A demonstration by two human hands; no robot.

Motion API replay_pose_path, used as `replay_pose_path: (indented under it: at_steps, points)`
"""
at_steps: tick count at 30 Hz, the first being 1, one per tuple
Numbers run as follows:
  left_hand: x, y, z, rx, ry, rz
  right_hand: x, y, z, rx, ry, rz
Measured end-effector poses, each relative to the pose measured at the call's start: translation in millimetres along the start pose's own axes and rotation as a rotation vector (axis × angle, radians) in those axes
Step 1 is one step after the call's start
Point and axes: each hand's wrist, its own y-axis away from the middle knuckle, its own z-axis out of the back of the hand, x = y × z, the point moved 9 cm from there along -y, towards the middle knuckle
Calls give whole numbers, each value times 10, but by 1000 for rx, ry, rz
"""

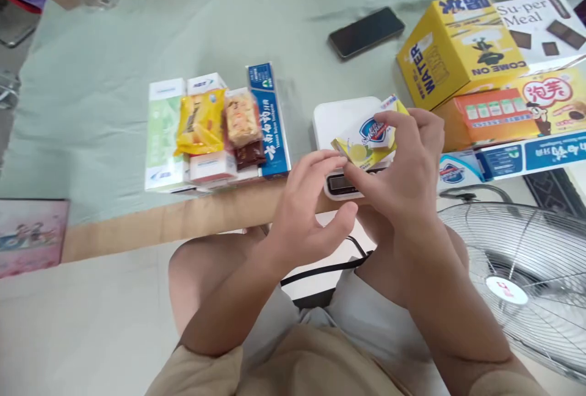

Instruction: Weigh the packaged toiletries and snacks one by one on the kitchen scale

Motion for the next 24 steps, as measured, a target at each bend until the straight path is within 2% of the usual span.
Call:
replay_pose_path:
  at_steps: [3,9,13,16,19,24]
  points:
    - [97,-144,-212,-8,-64,3,-156,-134,-115,25,29,-56]
    - [338,-312,-197,-196,-60,95,-263,-150,-273,147,-4,-108]
    - [384,-422,-247,-145,-113,130,-281,-97,-160,287,-71,-28]
    - [373,-479,-350,-40,-169,137,-409,-106,70,237,-65,-24]
    - [362,-511,-450,46,-225,164,-635,-135,230,157,-105,-114]
    - [296,-583,-552,45,-289,165,-935,-126,341,56,-256,-247]
